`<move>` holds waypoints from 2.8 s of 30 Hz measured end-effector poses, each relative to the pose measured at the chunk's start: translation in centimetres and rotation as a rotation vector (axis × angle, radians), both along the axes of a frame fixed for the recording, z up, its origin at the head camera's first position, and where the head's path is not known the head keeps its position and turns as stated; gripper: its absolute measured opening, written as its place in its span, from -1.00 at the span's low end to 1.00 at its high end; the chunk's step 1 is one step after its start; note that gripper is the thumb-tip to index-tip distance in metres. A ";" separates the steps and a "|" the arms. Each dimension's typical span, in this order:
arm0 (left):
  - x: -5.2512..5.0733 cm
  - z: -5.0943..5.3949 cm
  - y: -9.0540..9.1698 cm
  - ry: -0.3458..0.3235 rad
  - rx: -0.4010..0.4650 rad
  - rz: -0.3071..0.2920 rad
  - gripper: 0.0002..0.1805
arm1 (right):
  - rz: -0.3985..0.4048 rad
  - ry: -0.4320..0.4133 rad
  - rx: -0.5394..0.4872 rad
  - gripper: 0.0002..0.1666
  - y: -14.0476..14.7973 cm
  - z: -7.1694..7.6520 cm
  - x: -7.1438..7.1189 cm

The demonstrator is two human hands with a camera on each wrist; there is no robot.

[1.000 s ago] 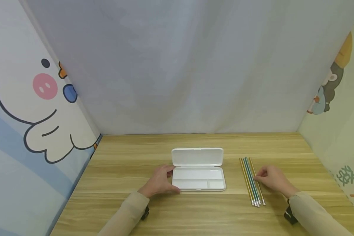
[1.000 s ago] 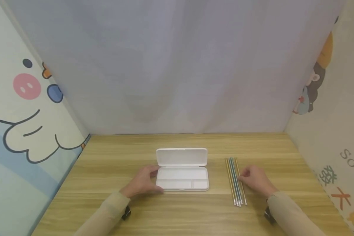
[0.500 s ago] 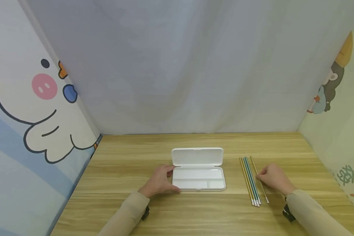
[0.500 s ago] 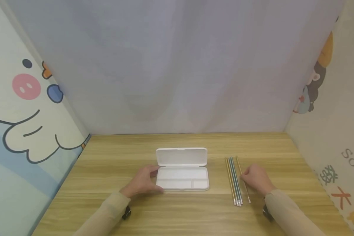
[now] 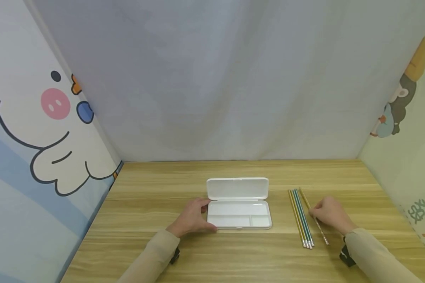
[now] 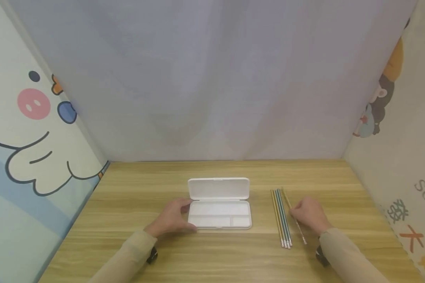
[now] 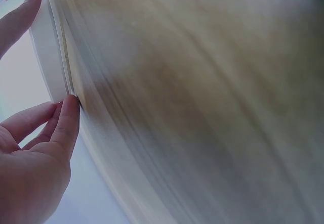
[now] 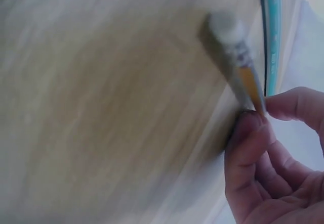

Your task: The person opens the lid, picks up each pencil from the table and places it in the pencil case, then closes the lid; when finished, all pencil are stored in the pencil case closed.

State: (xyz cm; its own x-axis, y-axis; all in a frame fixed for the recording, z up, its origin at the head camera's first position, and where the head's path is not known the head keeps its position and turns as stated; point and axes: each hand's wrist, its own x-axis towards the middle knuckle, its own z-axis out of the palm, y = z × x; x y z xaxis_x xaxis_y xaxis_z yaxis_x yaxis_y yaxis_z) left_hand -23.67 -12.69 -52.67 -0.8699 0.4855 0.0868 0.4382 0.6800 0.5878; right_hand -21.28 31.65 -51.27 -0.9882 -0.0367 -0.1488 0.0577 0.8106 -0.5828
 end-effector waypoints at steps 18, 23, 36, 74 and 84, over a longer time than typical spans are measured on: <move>0.1 -0.2 -0.1 0.017 0.015 -0.015 -0.07 | -0.104 0.057 -0.312 -0.61 -0.7 2.3 -0.7; 0.2 -0.3 -0.1 0.012 0.005 -0.013 -0.06 | -0.061 0.035 -0.417 -0.55 -1.2 3.1 -0.8; 0.0 -0.3 -0.2 -0.011 -0.006 0.002 0.03 | 0.141 0.017 -0.448 -0.52 -3.0 6.0 -1.3; 0.2 0.2 -0.1 -0.006 -0.035 0.003 0.06 | 0.533 0.202 -0.171 -0.92 -13.9 3.2 -3.6; 0.3 0.1 0.0 -0.019 -0.025 0.010 0.08 | 0.601 0.181 -0.056 -0.93 -15.8 2.6 -3.7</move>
